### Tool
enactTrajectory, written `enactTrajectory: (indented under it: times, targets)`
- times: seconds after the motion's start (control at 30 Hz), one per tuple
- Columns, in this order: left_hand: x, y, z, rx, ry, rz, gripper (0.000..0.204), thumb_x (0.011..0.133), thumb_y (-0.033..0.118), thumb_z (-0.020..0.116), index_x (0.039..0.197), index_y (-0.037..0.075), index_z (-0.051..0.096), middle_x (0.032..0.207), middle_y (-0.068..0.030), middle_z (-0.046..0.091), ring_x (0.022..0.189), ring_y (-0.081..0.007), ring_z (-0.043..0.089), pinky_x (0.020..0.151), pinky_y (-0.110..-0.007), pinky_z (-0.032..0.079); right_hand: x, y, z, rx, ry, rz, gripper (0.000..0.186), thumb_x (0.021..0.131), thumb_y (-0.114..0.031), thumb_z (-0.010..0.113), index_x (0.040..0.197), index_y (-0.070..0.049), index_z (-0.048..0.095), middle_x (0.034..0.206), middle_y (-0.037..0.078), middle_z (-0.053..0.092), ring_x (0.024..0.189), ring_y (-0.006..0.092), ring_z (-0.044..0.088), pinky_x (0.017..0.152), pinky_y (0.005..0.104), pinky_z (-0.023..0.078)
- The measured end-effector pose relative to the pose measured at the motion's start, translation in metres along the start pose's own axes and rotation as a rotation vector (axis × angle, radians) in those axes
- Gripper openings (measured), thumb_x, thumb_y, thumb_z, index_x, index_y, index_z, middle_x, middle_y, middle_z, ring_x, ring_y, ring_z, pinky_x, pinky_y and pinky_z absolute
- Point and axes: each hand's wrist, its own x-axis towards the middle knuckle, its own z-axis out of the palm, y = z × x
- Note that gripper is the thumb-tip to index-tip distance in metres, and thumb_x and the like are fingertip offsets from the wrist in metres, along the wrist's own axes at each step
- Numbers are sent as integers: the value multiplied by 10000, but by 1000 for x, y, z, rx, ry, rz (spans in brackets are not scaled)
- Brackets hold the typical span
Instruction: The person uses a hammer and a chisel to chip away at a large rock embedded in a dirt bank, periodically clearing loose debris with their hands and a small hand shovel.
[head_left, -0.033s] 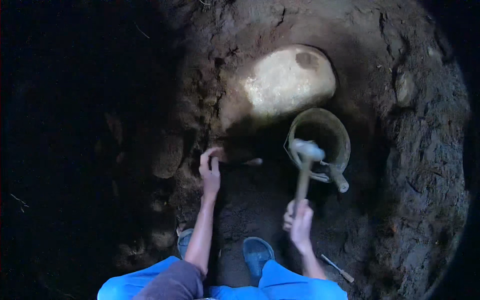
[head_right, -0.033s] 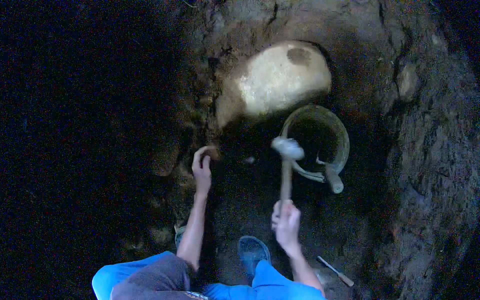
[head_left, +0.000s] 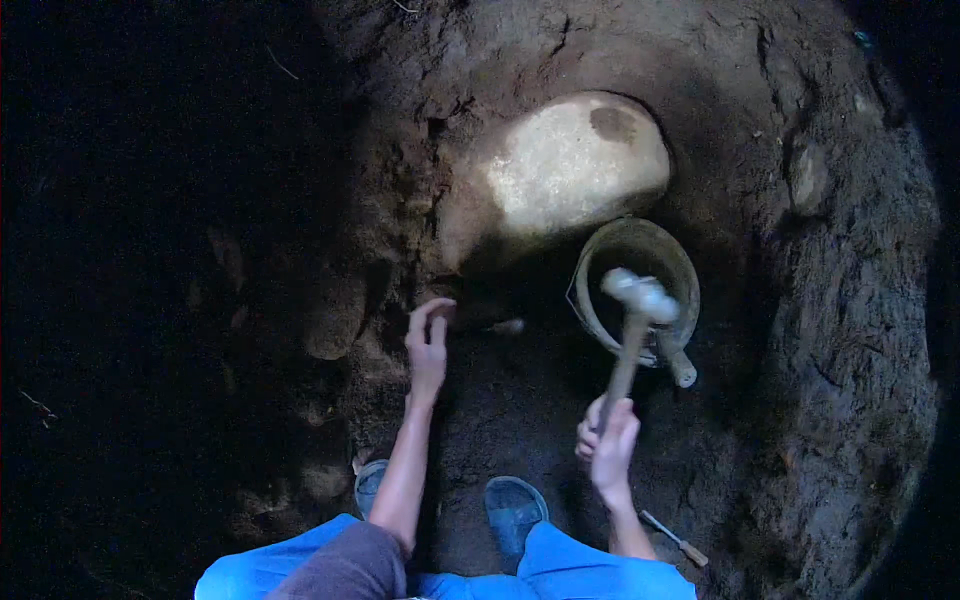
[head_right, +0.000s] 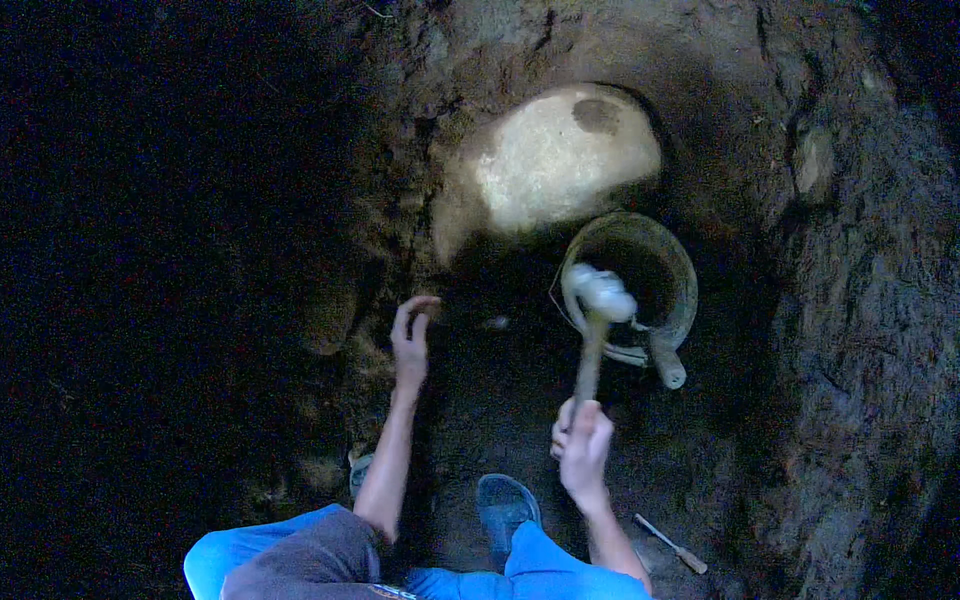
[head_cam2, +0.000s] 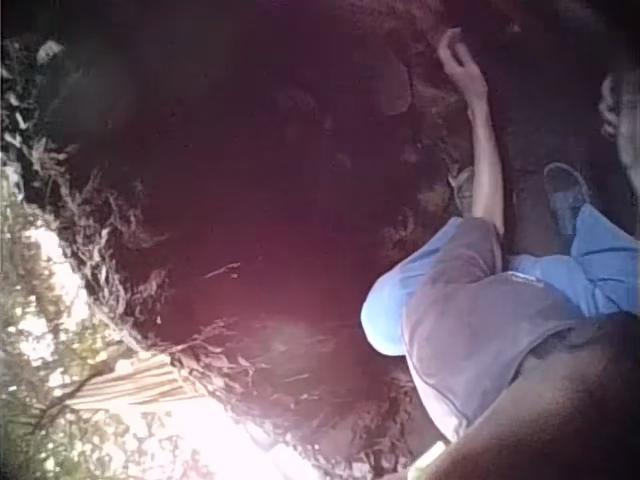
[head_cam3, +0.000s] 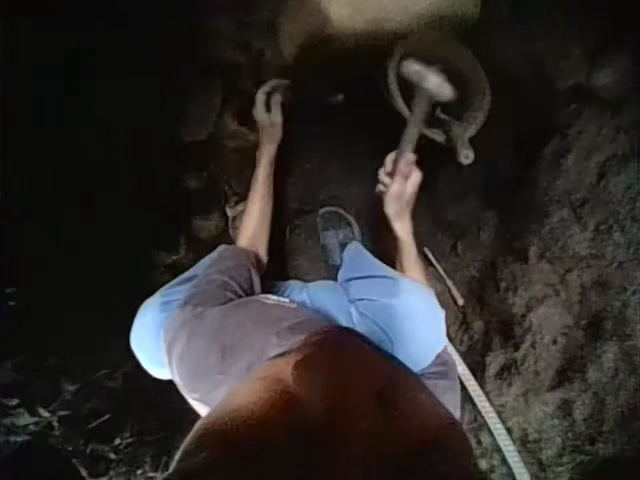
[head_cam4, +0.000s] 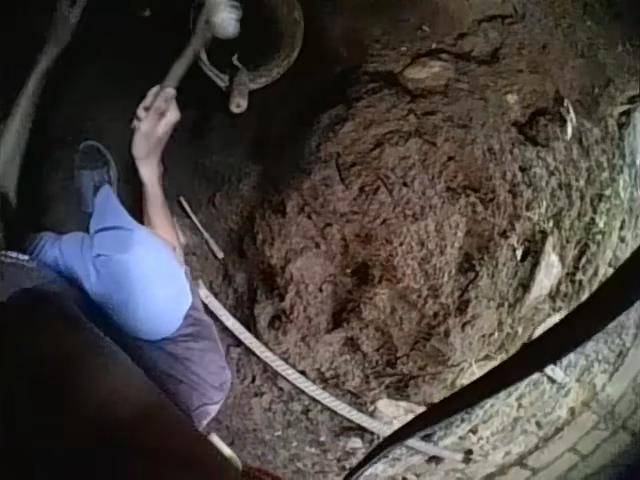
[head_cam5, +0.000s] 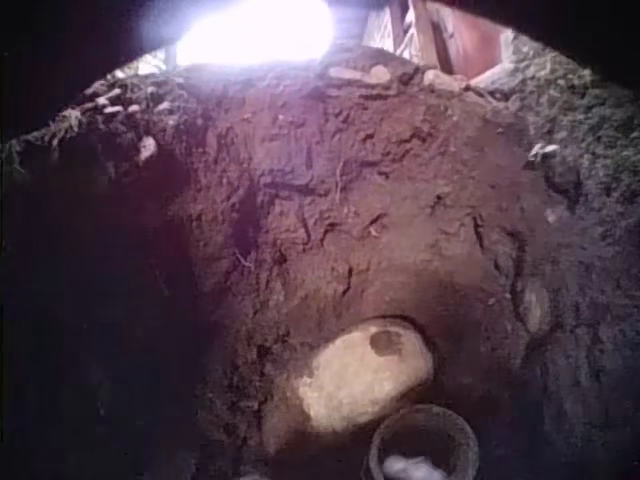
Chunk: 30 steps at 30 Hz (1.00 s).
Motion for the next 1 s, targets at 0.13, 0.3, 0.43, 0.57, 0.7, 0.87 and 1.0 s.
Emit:
enactTrajectory:
  times: [0.13, 0.3, 0.43, 0.57, 0.7, 0.87, 1.0]
  targets:
    - [-8, 22, 58, 53, -354, -22, 307, 848, 166, 672, 1125, 54, 604, 1102, -89, 639, 992, -205, 602, 877, -310, 463, 2, -14, 1, 284, 84, -68, 571, 955, -634, 292, 787, -96, 384, 526, -35, 310, 382, 51, 280, 339, 206, 217]
    - [1, 3, 98, 250, -497, -6, 240, 815, 253, 726, 930, 54, 659, 828, -94, 652, 723, -152, 588, 666, -301, 464, -5, -3, 13, 451, 130, 54, 581, 953, -641, 284, 780, -93, 367, 501, -30, 280, 350, 60, 242, 318, 214, 191]
    - [14, -4, 109, 271, -507, -55, 383, 840, 276, 678, 615, -25, 600, 545, -169, 537, 459, -249, 523, 497, -367, 407, -1, 2, 13, 390, 85, 147, 577, 952, -640, 292, 784, -94, 370, 499, -32, 281, 350, 56, 249, 317, 217, 196]
    - [26, -25, 116, 215, -549, 113, 430, 873, 235, 611, 554, -43, 538, 513, -235, 472, 404, -357, 487, 446, -412, 369, 3, 4, 12, 366, 47, 160, 575, 954, -636, 289, 785, -92, 372, 501, -30, 285, 351, 56, 250, 318, 218, 199]
    - [15, -43, 121, 249, -449, 131, 394, 877, 182, 577, 551, -37, 549, 557, -247, 506, 479, -399, 541, 451, -434, 389, 9, 7, 8, 341, 62, 206, 580, 955, -634, 287, 780, -87, 371, 499, -31, 281, 352, 56, 243, 319, 220, 201]
    - [19, -36, 128, 293, -412, 247, 359, 860, 127, 543, 538, -29, 569, 599, -236, 562, 553, -409, 591, 507, -477, 463, 21, 7, 6, 362, 82, 241, 584, 952, -642, 280, 777, -93, 371, 498, -34, 271, 349, 59, 230, 318, 223, 195]
    - [23, -21, 123, 398, -536, 17, 390, 862, 209, 535, 547, -15, 591, 647, -263, 577, 584, -430, 587, 604, -521, 474, 26, 4, 16, 392, 111, 251, 580, 950, -648, 280, 774, -102, 369, 493, -34, 263, 341, 63, 214, 312, 227, 182]
